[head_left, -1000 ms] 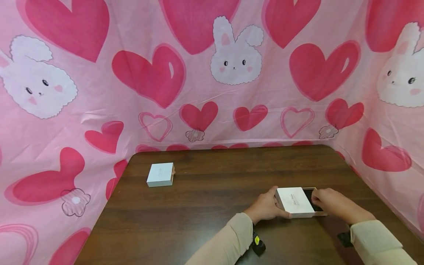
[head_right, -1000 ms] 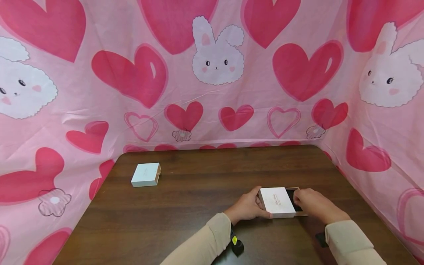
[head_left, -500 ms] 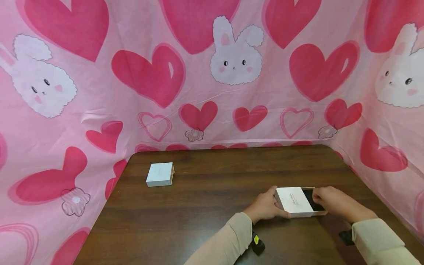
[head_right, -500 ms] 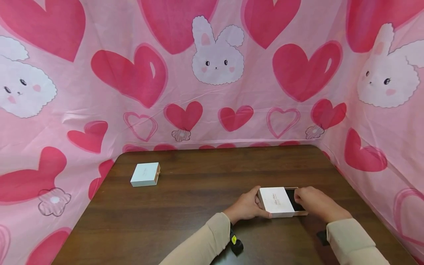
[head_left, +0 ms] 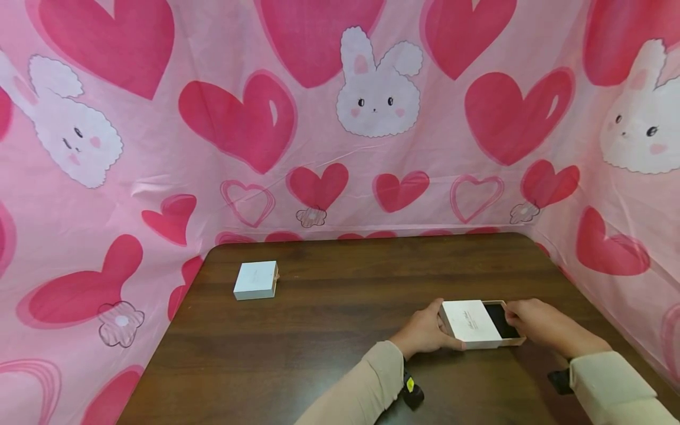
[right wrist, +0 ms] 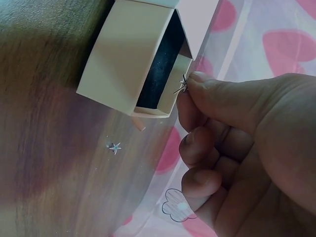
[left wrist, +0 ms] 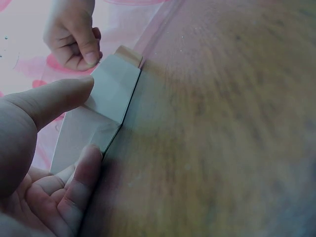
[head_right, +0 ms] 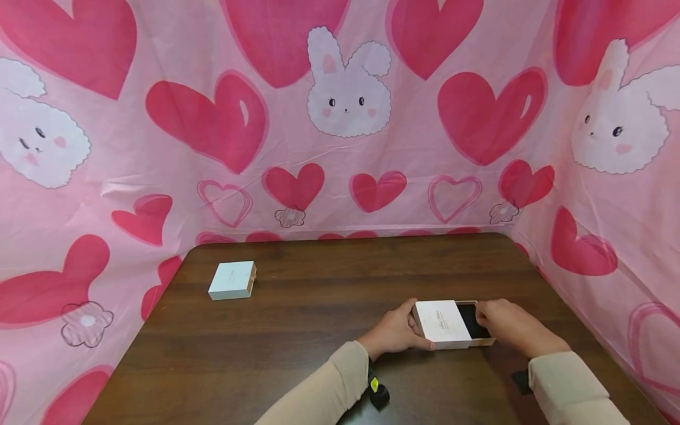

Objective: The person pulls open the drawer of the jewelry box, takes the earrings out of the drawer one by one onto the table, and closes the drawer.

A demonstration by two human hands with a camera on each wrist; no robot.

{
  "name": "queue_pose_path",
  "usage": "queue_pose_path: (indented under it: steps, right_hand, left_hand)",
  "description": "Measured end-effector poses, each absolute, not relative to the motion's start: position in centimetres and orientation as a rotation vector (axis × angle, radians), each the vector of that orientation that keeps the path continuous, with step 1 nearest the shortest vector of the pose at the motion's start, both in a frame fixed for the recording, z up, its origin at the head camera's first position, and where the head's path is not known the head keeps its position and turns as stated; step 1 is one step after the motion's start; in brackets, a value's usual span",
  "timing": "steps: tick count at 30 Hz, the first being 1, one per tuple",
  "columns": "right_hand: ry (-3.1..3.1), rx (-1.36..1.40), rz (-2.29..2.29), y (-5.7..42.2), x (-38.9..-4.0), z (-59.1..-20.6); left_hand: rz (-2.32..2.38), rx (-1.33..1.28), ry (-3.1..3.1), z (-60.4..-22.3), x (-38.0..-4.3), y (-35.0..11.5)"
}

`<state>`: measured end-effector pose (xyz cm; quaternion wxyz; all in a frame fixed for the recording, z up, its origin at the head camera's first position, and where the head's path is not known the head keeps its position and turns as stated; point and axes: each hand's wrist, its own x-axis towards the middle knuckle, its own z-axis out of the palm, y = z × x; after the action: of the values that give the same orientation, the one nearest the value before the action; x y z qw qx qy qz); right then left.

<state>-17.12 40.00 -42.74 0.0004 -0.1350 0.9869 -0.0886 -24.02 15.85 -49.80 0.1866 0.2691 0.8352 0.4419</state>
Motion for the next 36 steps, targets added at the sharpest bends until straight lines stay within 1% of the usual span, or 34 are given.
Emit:
queue_pose_path:
  steps: [10, 24, 36]
  right_hand:
    - [3.107, -0.397, -0.293, 40.3, -16.8, -42.8]
    - [3.166, -0.443, -0.274, 41.0, -16.6, -42.7]
    - [3.141, -0.377, -0.282, 41.1, -16.5, -42.8]
  left_hand:
    - [1.274, 0.773, 2.336, -49.8, -24.0, 15.8]
    - [1.284, 0.775, 2.33, -49.7, -23.9, 15.8]
    - [1.278, 0.782, 2.341, -50.0, -24.1, 16.0]
